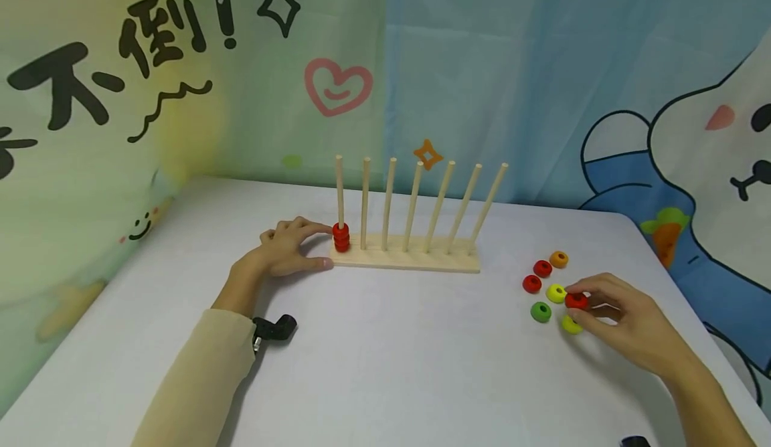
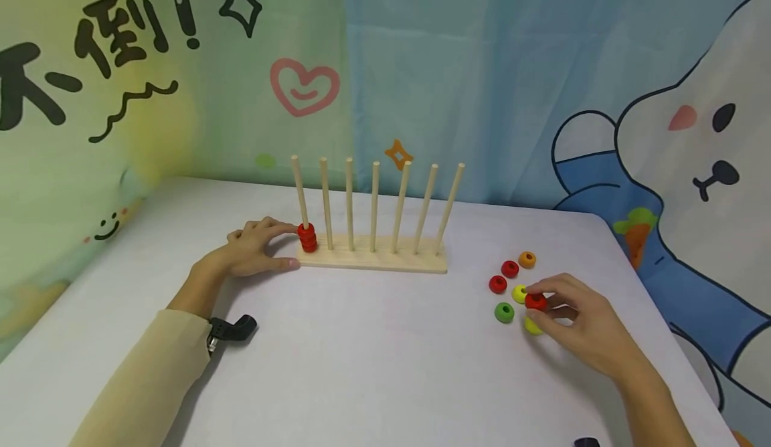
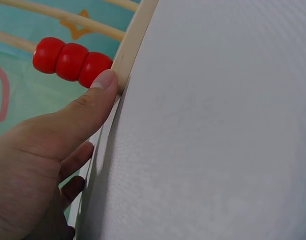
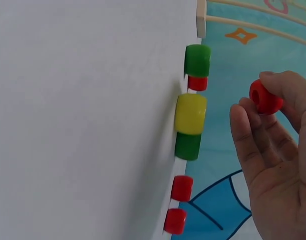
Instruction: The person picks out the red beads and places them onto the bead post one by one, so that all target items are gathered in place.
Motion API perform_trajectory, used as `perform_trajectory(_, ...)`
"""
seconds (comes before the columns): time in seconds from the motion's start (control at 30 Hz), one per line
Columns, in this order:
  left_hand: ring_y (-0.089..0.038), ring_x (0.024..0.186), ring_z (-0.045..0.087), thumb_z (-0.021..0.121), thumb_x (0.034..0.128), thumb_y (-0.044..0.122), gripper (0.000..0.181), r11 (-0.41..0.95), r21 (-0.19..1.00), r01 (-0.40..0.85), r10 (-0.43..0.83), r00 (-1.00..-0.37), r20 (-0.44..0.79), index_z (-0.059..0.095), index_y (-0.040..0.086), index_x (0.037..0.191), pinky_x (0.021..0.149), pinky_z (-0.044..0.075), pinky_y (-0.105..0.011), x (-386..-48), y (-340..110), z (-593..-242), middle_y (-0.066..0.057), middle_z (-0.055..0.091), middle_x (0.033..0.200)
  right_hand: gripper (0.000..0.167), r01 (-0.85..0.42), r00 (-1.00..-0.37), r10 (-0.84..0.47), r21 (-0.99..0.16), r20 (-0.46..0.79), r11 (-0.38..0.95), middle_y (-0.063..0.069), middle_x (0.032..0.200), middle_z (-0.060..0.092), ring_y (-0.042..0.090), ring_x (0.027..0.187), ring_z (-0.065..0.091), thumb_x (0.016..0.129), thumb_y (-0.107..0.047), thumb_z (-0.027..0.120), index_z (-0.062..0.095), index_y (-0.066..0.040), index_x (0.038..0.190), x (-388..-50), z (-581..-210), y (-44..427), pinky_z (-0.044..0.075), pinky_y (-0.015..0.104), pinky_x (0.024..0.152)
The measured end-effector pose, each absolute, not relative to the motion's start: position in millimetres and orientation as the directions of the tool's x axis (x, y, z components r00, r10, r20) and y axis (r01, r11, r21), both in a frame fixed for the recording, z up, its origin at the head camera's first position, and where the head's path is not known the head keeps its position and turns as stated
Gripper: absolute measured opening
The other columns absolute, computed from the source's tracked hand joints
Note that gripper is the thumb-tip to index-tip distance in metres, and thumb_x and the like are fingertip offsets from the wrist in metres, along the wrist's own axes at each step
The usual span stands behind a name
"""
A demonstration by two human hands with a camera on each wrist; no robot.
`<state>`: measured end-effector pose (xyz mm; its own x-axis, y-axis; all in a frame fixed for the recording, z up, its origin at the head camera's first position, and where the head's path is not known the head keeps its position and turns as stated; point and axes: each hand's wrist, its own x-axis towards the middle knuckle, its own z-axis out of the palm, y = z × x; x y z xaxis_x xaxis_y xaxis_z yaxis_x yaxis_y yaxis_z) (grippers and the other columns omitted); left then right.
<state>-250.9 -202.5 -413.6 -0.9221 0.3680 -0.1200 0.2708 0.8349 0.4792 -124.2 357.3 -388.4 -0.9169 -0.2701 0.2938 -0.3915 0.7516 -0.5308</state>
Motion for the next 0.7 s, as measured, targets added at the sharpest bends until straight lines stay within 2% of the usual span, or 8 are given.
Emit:
perform_trajectory(0.43,-0.042,0.14,0.03,0.072,0.0848,0.063,0.073,0.83,0.491,0.264,0.362,-0.925,-0.115,0.05,0.038,0.149,0.105,0.018,-0.069,-252.2,-200.7,-416.2,-0.009,0.043,0.151,0.043,-0.471,-0.881,-0.342,-0.538,0.326,0.699,-0.003,0.109,0.063,-0.001,0.089,0.066,0.08,0.004,0.085,0.071,-0.012,0.118,-135.6,-379.6,336.2,0.05,0.007,0.08)
perform_trajectory(0.7,-0.043,0.139,0.031,0.072,0.0845,0.065,0.073,0.832,0.489,0.261,0.357,-0.927,-0.113,0.05,0.039,0.149,0.105,0.018,-0.07,-251.8,-201.7,-416.5,-0.009,0.043,0.151,0.043,-0.5,-0.866,-0.376,-0.597,0.33,0.628,-0.001,0.11,0.063,0.006,0.089,0.067,0.081,0.006,0.083,0.072,-0.011,0.118,-144.0,-374.6,316.5,0.054,0.012,0.08)
